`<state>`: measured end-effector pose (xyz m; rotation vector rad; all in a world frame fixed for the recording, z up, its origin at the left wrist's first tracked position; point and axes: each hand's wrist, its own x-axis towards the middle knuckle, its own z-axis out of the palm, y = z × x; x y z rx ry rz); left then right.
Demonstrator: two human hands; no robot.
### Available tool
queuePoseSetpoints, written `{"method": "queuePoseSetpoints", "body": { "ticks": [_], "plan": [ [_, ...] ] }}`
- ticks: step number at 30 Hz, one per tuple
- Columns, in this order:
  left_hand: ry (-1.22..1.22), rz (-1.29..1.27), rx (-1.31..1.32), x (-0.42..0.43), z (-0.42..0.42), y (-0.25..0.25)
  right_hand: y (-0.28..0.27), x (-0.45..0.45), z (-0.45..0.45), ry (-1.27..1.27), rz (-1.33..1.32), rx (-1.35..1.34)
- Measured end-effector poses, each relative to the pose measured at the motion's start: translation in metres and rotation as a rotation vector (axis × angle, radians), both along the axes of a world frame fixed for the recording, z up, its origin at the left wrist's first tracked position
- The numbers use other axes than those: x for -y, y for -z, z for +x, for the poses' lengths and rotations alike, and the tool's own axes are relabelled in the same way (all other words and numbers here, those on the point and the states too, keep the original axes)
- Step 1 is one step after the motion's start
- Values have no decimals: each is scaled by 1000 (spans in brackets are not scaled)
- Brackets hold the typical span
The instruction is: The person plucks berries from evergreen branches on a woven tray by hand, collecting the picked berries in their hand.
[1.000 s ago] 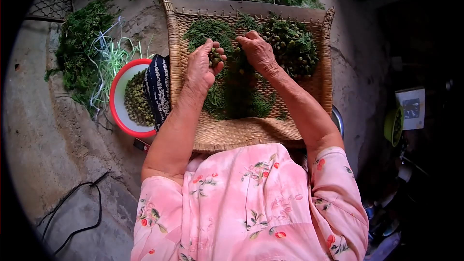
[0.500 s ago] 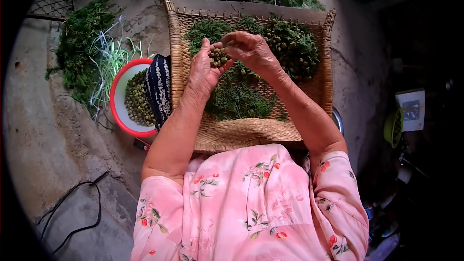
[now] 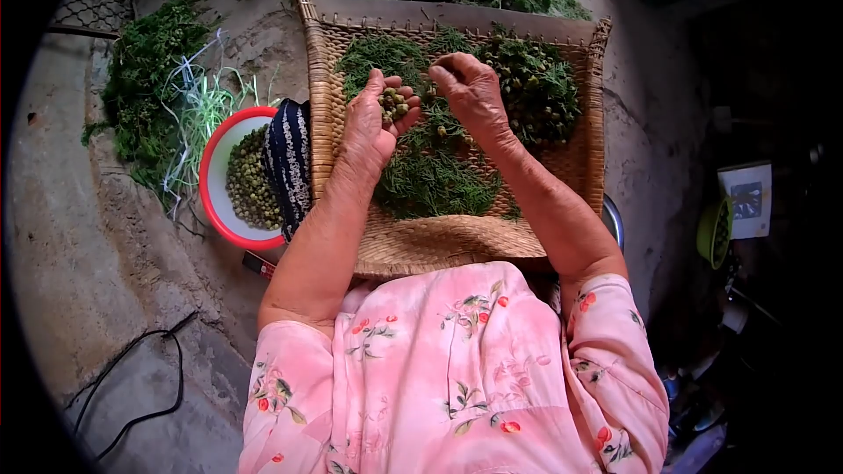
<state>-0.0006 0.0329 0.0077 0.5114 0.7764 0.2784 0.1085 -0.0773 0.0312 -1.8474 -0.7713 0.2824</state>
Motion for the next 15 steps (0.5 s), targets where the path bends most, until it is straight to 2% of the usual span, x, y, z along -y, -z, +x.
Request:
{"method": "queuePoseSetpoints", "body": {
  "ticks": [2, 5, 6, 8, 10, 12, 13, 15],
  "plan": [
    [-32, 12, -5, -7, -1, 1, -11, 5, -1, 23, 33, -243],
    [-111, 10, -22, -13, -2, -5, -16, 14, 13, -346, -207, -445],
    [-112, 9, -22, -12, -1, -5, -8, 14, 18, -347, -208, -445],
    [-67, 13, -26, -10, -1, -3, 20, 14, 28, -138, -144, 84],
    [-38, 20, -38, -8, -1, -3, 28, 14, 31, -94, -164, 116],
    [-9, 28, -49, -6, 0, -1, 36, 12, 31, -136, -351, 446],
    [14, 38, -74, -4, 0, 0, 36, 13, 26, -191, -319, 495],
    [55, 60, -104, -2, 2, 3, 37, 9, 15, -199, -463, 477]
  ]
}}
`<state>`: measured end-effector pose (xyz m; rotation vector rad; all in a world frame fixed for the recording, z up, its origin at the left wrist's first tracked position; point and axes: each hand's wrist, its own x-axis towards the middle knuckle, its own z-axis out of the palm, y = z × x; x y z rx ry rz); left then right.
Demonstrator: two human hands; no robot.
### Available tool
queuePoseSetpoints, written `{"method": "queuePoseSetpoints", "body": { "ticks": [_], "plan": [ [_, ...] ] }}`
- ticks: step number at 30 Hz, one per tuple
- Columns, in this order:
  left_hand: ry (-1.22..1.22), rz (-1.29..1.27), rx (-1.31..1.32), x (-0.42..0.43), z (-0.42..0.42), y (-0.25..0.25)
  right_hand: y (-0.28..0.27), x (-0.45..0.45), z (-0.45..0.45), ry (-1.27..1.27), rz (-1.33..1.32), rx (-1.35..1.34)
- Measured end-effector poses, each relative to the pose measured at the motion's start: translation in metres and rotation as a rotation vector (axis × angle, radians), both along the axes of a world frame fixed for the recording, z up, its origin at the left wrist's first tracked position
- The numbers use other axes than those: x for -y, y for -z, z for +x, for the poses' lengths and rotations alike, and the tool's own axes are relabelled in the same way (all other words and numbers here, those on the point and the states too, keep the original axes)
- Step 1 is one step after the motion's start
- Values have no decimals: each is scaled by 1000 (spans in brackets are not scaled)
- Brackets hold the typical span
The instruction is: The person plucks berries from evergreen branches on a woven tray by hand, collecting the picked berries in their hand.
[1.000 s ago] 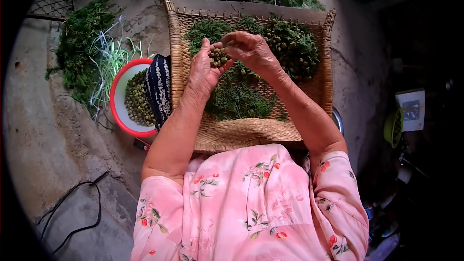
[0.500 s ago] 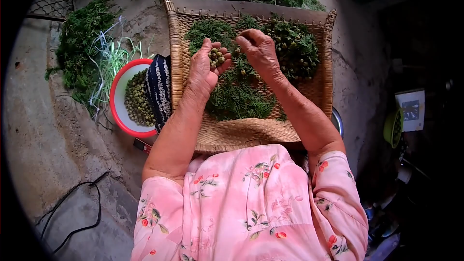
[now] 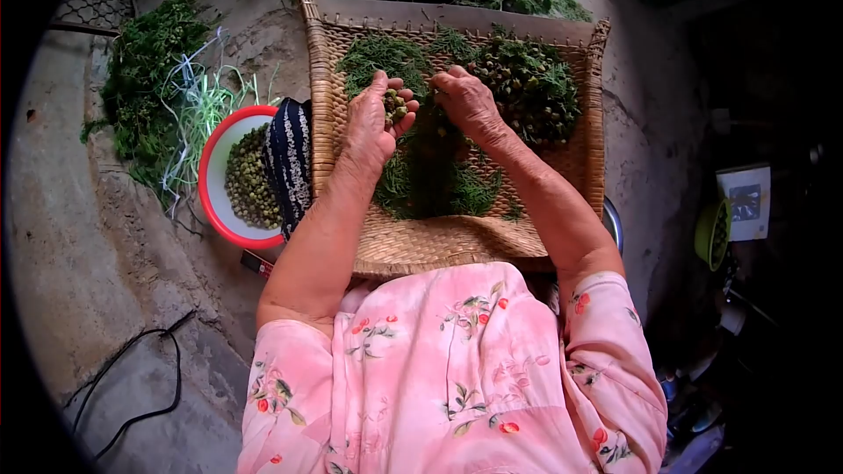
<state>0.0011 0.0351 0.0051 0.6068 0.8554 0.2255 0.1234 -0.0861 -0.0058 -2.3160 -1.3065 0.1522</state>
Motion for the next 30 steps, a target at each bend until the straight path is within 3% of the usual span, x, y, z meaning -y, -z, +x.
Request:
{"method": "queuePoseSetpoints", "body": {
  "ticks": [5, 7, 9, 11, 12, 13, 15, 16, 17, 19, 23, 30],
  "plan": [
    [51, 18, -55, 7, 0, 2, 8, -6, -3, 17, -35, 56],
    [56, 34, -86, 8, 0, 2, -1, -5, -2, 89, 97, -6],
    [48, 22, -87, 10, 0, 3, -5, -3, 9, -27, 260, -102],
    [35, -80, 6, 11, 2, 3, -36, 0, 12, -129, 193, -763],
    [34, -118, 42, 10, 3, -2, -55, 4, 10, -88, 175, -898],
    [35, -118, 43, 10, 2, -4, -62, 5, 11, -51, 208, -893],
    [70, -96, 46, 9, 2, -7, -42, 4, 26, 2, 299, -540],
    [71, -95, 46, 10, 1, -7, -44, 10, 27, 67, 195, -333],
    [69, -81, 30, 10, 1, -8, -35, 14, 30, 69, 196, -332],
    [66, -68, 14, 10, 1, -7, -10, 21, 34, 10, 93, -55],
    [68, -51, -9, 10, 1, -2, -7, 17, 13, 78, -191, 82],
    [73, -24, -38, 11, 2, 0, -11, 12, 8, 56, -259, 125]
  ]
}}
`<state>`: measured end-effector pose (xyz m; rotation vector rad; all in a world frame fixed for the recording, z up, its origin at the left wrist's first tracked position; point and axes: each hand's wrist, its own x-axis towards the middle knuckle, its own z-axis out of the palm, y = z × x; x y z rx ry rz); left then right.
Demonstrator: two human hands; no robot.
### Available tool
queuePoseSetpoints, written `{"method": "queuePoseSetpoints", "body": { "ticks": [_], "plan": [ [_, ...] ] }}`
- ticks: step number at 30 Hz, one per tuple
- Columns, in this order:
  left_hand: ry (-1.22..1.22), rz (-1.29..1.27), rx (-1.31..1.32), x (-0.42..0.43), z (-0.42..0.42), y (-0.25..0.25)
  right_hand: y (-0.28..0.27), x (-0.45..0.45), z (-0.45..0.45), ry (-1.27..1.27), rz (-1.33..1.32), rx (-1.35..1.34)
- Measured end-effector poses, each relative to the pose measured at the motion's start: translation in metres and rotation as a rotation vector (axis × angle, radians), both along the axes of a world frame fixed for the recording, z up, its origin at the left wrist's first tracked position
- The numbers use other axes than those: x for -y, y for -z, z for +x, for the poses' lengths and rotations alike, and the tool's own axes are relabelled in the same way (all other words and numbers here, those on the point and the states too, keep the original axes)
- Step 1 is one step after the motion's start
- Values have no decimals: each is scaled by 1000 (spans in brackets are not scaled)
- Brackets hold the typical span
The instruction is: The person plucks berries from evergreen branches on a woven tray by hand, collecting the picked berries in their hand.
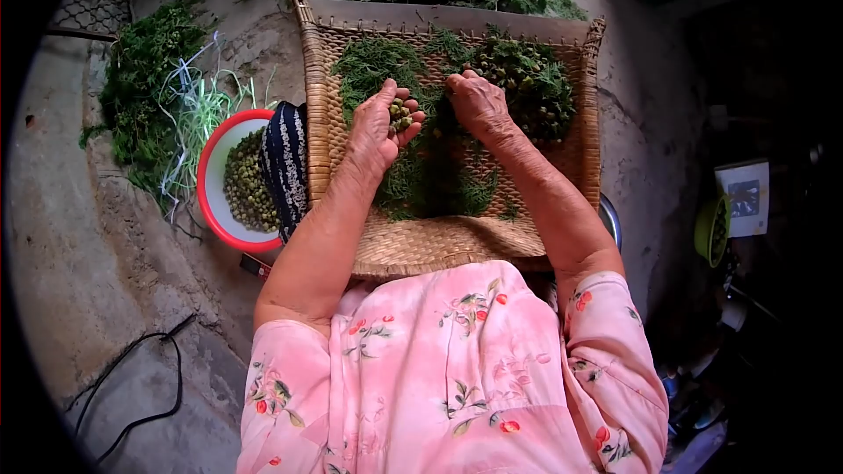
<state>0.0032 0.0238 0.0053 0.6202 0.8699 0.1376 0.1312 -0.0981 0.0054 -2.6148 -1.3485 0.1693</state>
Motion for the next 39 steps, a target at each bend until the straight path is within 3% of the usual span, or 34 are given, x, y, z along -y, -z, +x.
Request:
{"method": "queuePoseSetpoints", "body": {
  "ticks": [3, 7, 10, 13, 15, 17, 18, 22, 28, 33, 36, 37, 39],
  "plan": [
    [9, 5, 13, 1, -1, 7, 1, 2, 2, 87, -9, -42],
    [26, -8, 14, 5, -1, 9, -6, 3, 6, 32, 235, -180],
    [8, -59, 1, 9, 0, 1, -26, -3, 1, -135, 433, -880],
    [24, -86, 66, 8, -1, -4, -41, -3, -1, -4, 448, -950],
    [43, -96, 96, 5, -1, -2, -25, 0, 6, 83, 449, -886],
    [39, -98, 92, 5, 0, -3, 11, 9, 21, -40, 442, -260],
    [36, -100, 87, 5, 0, -3, 12, 10, 20, -49, 350, -183],
    [29, -95, 65, 5, 0, -2, 2, 12, 3, -13, 128, -192],
    [23, -84, 48, 5, 0, 0, 18, 10, 5, -90, 147, -21],
    [28, -72, 55, 7, 0, 3, -2, 4, -1, 17, 329, -126],
    [-6, -103, 70, 10, 1, 0, -30, -6, -16, -164, 579, -444],
    [-6, -102, 70, 9, 1, 2, -34, -8, -21, -164, 581, -444],
    [-4, -140, 154, 5, 0, 7, -38, -11, -29, -64, 612, -820]
  ]
}}
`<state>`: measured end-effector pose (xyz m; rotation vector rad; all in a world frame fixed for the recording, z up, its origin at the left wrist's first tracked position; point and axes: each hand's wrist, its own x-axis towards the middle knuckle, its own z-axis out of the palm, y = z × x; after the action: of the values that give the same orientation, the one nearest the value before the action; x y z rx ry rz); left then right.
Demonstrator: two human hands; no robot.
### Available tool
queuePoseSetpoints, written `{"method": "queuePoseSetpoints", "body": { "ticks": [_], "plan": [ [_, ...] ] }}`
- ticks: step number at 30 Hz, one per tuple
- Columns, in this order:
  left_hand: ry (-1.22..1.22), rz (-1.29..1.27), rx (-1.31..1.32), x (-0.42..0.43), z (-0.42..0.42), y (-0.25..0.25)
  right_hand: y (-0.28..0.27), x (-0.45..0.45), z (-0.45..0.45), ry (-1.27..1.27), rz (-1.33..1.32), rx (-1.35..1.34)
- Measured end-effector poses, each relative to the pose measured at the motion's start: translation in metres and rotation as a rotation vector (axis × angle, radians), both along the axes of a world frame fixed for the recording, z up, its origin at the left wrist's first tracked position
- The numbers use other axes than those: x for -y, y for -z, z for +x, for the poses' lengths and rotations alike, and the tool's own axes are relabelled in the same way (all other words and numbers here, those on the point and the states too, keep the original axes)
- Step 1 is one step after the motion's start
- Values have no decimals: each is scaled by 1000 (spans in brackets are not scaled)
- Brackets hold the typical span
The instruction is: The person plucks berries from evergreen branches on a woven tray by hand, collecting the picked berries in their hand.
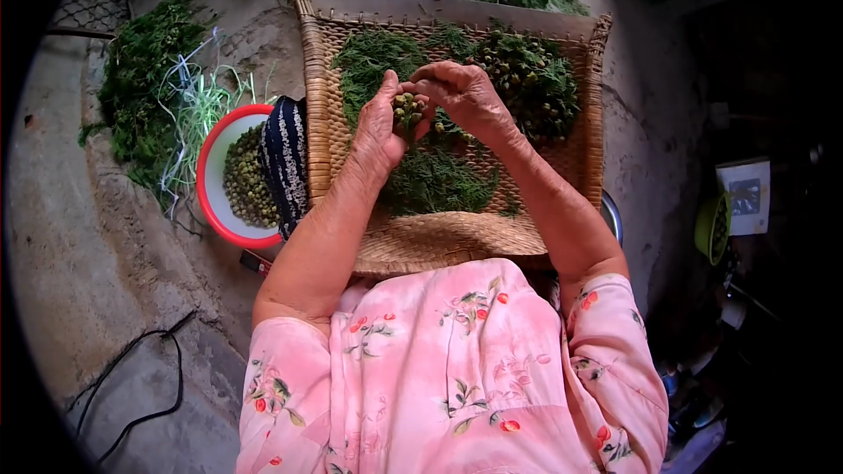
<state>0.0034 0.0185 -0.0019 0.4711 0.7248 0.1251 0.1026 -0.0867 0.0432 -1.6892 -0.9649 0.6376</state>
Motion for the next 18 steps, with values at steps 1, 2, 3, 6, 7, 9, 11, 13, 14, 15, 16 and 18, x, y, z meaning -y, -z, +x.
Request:
{"method": "queuePoseSetpoints", "body": {
  "ticks": [1, 2, 3, 6, 7, 9, 11, 13, 14, 15, 16, 18],
  "plan": [
    [-3, 1, -2, -1, 0, 2, -3, 0, -2, 39, -20, 11],
    [-29, 2, 13, -1, 1, 5, -1, 1, -2, 37, -20, 10],
    [-55, 3, 28, -1, 1, 3, 4, 3, -2, 104, -51, 100],
    [-106, -16, 23, -4, 0, -3, 11, 6, -3, 198, -83, 118],
    [-123, -2, 34, -6, -1, -3, 8, 8, -4, 173, -148, -7],
    [-157, 2, 38, -9, -1, -3, -3, 8, -10, 103, -327, -220],
    [-211, -5, 60, -10, -1, -2, 7, 6, -18, 172, -222, -395],
    [-249, 48, 71, -7, -1, 1, 15, 1, -29, 271, 13, -793],
    [-288, 102, 86, -5, 0, 0, 22, 0, -33, 288, 63, -892],
    [-335, 176, 94, 0, 0, -7, 22, -2, -41, 326, 90, -986],
    [-338, 207, 70, 7, -2, -25, 21, -4, -46, 360, 124, -1076],
    [-399, 454, 44, 17, 2, -24, 33, -11, -52, 366, 259, -1298]
  ]
}}
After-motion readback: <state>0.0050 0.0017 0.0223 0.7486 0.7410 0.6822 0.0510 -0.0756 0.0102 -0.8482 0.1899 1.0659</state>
